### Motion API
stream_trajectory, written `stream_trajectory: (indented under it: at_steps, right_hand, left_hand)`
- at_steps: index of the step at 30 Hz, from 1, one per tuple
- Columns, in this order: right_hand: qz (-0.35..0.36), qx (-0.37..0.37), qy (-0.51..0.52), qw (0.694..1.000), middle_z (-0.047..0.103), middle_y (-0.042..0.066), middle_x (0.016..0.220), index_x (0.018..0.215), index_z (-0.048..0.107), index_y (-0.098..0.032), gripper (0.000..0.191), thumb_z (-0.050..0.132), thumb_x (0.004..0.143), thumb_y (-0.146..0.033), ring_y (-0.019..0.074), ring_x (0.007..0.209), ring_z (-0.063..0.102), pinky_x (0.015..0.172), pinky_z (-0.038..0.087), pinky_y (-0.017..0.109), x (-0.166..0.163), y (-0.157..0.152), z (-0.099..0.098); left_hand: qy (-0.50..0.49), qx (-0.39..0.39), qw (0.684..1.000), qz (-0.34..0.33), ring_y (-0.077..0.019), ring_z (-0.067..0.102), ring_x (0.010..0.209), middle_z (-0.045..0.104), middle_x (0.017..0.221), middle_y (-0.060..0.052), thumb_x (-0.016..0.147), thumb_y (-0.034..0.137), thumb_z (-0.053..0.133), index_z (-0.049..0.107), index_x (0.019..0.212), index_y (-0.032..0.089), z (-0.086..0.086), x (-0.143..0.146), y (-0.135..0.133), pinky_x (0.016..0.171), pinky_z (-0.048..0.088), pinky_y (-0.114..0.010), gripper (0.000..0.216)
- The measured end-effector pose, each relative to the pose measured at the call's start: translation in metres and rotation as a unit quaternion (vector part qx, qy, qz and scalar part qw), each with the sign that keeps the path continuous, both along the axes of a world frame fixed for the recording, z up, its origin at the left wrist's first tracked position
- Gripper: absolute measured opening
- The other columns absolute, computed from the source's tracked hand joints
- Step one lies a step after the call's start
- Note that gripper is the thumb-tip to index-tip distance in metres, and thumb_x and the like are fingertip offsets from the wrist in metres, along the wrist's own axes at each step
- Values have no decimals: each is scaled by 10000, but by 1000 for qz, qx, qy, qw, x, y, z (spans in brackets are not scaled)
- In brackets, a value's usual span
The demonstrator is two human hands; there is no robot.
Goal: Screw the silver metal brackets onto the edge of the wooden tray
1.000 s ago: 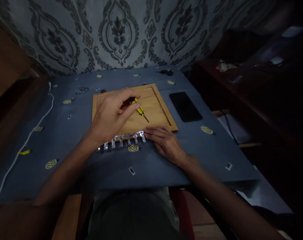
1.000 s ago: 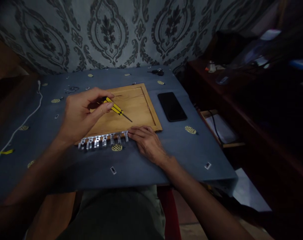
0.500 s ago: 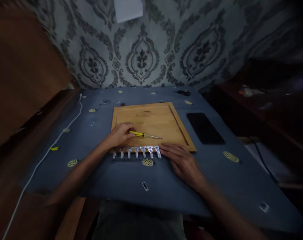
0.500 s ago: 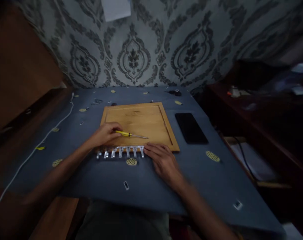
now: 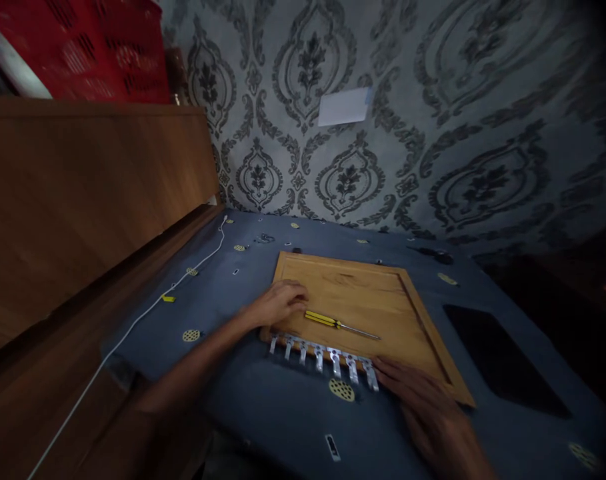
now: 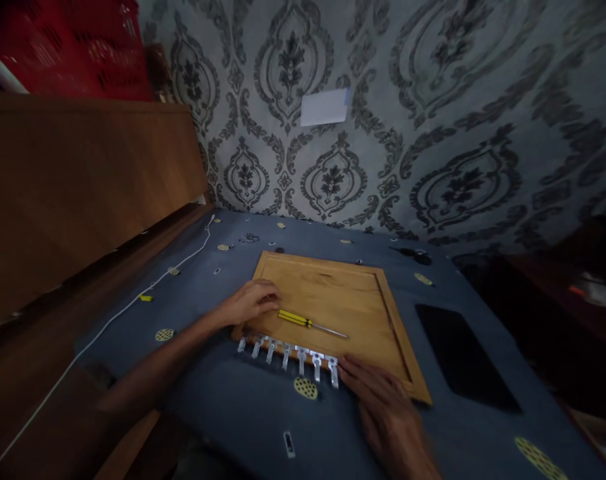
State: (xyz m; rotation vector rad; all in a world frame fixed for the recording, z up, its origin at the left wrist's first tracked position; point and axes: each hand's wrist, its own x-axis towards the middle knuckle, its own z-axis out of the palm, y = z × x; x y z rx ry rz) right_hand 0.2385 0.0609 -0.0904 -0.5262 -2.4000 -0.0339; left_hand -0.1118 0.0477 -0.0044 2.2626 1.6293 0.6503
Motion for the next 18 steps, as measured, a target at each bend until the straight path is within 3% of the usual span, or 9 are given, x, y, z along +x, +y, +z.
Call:
stream_trajectory:
  at_steps: [5,8,11,14,18]
  right_hand:
    - [-1,-16,5,1000,782,59,1250,1315,731,-325,496,478,934,-136,272,1117,765,891,661,457,5,4,-10]
    - [-17,-15,31,999,784,67,1242,1280,755,-323,494,458,931,-138,279,1120,763,900,657,473,7,8,-28]
    - [-27,-25,26,999,799,65,1200,1231,778,-329,477,470,918,-142,277,1096,772,898,661,472,6,11,-34]
    - [-29,-38,16,999,796,67,1209,1232,773,-312,460,468,930,-145,274,1111,767,908,661,486,2,5,-20]
    - [-29,-57,-6,998,787,91,1233,1247,751,-251,439,458,956,-102,266,1130,760,925,653,499,-7,-14,12]
  left_hand:
    - [-9,28,996,78,-185,695,1032,748,1085,-63,999,207,603,717,1077,177,-4,-41,11,976,558,-344,142]
    - [2,41,986,164,-216,678,1105,686,1241,-96,1010,369,638,666,1217,161,-9,-78,29,979,587,-446,294]
    - [14,53,965,257,-234,666,1141,648,1321,-112,1006,393,642,628,1305,172,-13,-116,49,975,595,-458,371]
    - [31,58,948,312,-241,663,1152,641,1331,-115,1002,394,648,619,1320,168,-13,-142,65,976,594,-466,391]
    - [45,44,948,311,-245,659,1164,637,1342,-116,1002,393,648,616,1327,170,-21,-151,75,985,591,-471,395]
